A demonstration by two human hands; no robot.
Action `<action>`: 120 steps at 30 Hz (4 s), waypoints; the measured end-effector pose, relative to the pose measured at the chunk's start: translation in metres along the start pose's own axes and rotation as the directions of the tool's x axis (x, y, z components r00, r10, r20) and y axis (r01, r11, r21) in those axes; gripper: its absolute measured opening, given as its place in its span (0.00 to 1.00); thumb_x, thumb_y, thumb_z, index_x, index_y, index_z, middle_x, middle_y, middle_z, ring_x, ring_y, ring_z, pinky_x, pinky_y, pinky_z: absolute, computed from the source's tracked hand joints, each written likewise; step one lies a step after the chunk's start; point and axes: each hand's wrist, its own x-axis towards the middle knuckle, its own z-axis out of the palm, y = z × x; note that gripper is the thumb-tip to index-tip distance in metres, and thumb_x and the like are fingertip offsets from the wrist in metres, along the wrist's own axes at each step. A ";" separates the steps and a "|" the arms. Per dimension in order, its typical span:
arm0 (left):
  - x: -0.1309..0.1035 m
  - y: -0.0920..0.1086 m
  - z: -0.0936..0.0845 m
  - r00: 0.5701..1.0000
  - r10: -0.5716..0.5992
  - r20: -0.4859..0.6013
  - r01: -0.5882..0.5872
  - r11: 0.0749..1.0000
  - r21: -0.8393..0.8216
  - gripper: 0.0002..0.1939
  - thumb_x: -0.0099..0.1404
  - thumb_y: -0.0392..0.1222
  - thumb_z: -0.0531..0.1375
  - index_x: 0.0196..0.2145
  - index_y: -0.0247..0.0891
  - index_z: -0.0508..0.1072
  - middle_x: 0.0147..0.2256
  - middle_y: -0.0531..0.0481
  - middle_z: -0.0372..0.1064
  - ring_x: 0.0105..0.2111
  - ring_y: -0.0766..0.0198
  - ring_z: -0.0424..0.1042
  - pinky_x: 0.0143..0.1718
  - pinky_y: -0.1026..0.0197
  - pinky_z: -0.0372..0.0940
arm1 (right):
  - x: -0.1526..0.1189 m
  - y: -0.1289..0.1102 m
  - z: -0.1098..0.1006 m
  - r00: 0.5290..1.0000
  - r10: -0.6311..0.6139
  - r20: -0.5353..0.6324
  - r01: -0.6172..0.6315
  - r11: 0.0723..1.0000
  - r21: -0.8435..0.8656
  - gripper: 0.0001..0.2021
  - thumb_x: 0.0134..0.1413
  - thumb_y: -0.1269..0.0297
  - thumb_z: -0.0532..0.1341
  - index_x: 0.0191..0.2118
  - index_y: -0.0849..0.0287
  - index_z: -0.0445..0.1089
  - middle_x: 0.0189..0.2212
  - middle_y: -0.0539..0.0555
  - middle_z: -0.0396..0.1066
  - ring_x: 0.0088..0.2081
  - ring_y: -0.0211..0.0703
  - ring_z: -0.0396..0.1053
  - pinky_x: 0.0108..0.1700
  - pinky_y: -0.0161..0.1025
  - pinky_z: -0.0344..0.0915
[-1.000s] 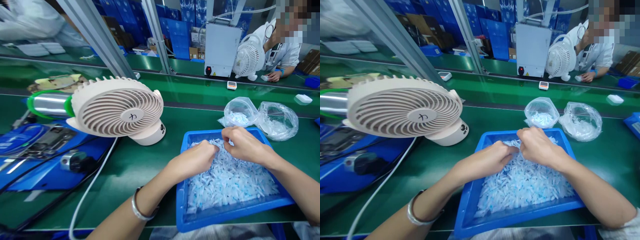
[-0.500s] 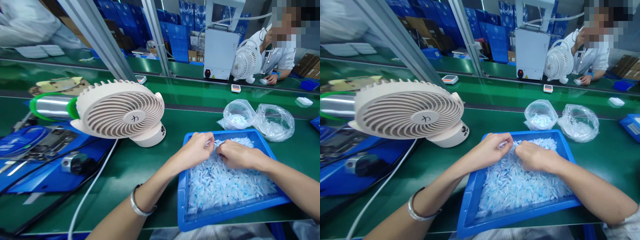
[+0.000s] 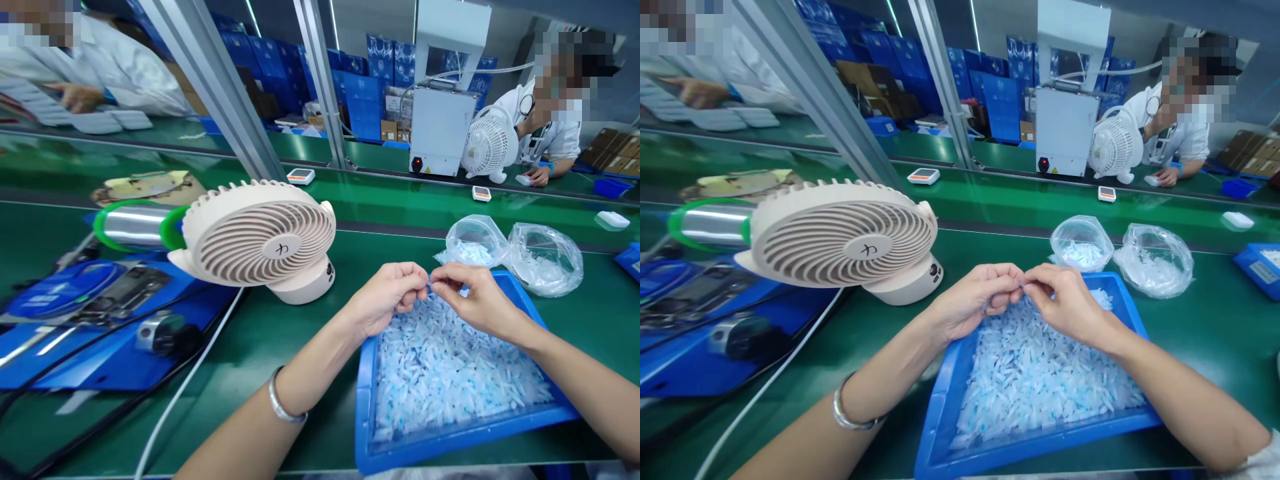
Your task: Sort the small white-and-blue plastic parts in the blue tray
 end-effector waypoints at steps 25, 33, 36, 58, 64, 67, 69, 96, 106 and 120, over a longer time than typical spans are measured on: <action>0.001 0.000 -0.005 0.983 0.005 0.185 0.019 0.992 -0.127 0.07 0.54 0.37 0.57 0.22 0.31 0.65 0.17 0.55 0.59 0.13 0.80 0.46 0.13 0.72 0.37 | -0.003 -0.006 -0.001 0.984 0.081 -0.159 -0.063 0.991 0.115 0.07 0.50 0.67 0.54 0.27 0.60 0.68 0.22 0.49 0.66 0.25 0.34 0.60 0.28 0.34 0.58; 0.001 -0.001 -0.007 0.978 0.017 0.209 0.014 0.989 -0.145 0.06 0.53 0.37 0.58 0.23 0.31 0.65 0.17 0.55 0.60 0.13 0.80 0.46 0.13 0.72 0.37 | -0.002 -0.007 -0.002 0.983 0.126 -0.130 -0.097 0.972 0.212 0.08 0.50 0.65 0.54 0.27 0.61 0.68 0.21 0.49 0.65 0.25 0.35 0.61 0.28 0.35 0.58; 0.000 0.000 -0.007 0.976 0.019 0.217 0.014 0.989 -0.149 0.06 0.53 0.37 0.58 0.23 0.31 0.65 0.17 0.55 0.60 0.13 0.80 0.45 0.13 0.72 0.37 | -0.002 -0.008 -0.002 0.984 0.133 -0.122 -0.100 0.964 0.246 0.09 0.50 0.65 0.54 0.27 0.61 0.69 0.21 0.49 0.66 0.25 0.34 0.61 0.27 0.35 0.59; -0.006 0.002 -0.006 0.964 0.059 0.258 -0.024 0.991 -0.134 0.11 0.48 0.43 0.61 0.24 0.33 0.66 0.17 0.54 0.61 0.13 0.80 0.43 0.14 0.69 0.34 | -0.010 -0.020 -0.006 0.970 -0.191 -0.149 0.198 0.980 0.035 0.07 0.53 0.72 0.53 0.30 0.60 0.68 0.24 0.50 0.69 0.25 0.34 0.64 0.30 0.36 0.61; -0.006 0.002 -0.006 0.966 0.075 0.248 -0.055 0.994 -0.090 0.13 0.47 0.46 0.62 0.23 0.33 0.65 0.16 0.56 0.59 0.13 0.79 0.43 0.14 0.68 0.34 | -0.013 -0.021 -0.003 0.934 -0.312 -0.176 0.285 0.945 -0.163 0.08 0.54 0.74 0.50 0.33 0.61 0.66 0.24 0.52 0.68 0.25 0.35 0.62 0.28 0.37 0.60; -0.007 0.001 -0.004 0.969 0.093 0.231 -0.079 0.994 -0.070 0.13 0.48 0.46 0.61 0.23 0.34 0.64 0.16 0.56 0.59 0.13 0.79 0.43 0.14 0.68 0.34 | -0.014 -0.020 0.000 0.913 -0.366 -0.181 0.314 0.912 -0.263 0.09 0.55 0.75 0.50 0.32 0.62 0.66 0.24 0.53 0.68 0.25 0.35 0.62 0.28 0.36 0.59; -0.007 0.001 -0.003 0.969 0.110 0.220 -0.101 0.994 -0.052 0.13 0.48 0.47 0.61 0.22 0.34 0.63 0.16 0.56 0.59 0.13 0.79 0.44 0.14 0.68 0.34 | -0.016 -0.019 0.001 0.897 -0.405 -0.178 0.332 0.882 -0.335 0.09 0.54 0.76 0.50 0.30 0.62 0.66 0.24 0.53 0.68 0.26 0.36 0.62 0.28 0.36 0.58; -0.008 -0.003 0.006 0.943 0.321 0.082 -0.328 0.941 0.088 0.11 0.57 0.43 0.53 0.21 0.33 0.62 0.17 0.57 0.56 0.15 0.77 0.46 0.16 0.67 0.41 | -0.011 -0.009 0.006 0.883 -0.431 -0.186 0.315 0.838 -0.445 0.07 0.52 0.79 0.51 0.28 0.64 0.61 0.22 0.54 0.62 0.25 0.38 0.58 0.27 0.36 0.57; -0.012 -0.004 0.006 0.943 0.310 0.123 -0.323 0.940 0.110 0.16 0.59 0.45 0.52 0.17 0.34 0.59 0.16 0.57 0.54 0.15 0.76 0.45 0.17 0.67 0.40 | -0.013 -0.007 0.011 0.860 -0.498 -0.114 0.367 0.758 -0.539 0.11 0.51 0.82 0.48 0.25 0.65 0.62 0.18 0.53 0.56 0.23 0.38 0.52 0.25 0.36 0.53; -0.012 -0.007 0.010 0.930 0.361 0.067 -0.365 0.928 0.071 0.15 0.57 0.46 0.54 0.18 0.34 0.61 0.16 0.58 0.55 0.15 0.76 0.47 0.17 0.68 0.44 | -0.016 -0.014 0.019 0.811 -0.573 -0.118 0.341 0.626 -0.701 0.10 0.54 0.76 0.51 0.23 0.63 0.61 0.17 0.52 0.61 0.22 0.38 0.55 0.24 0.36 0.52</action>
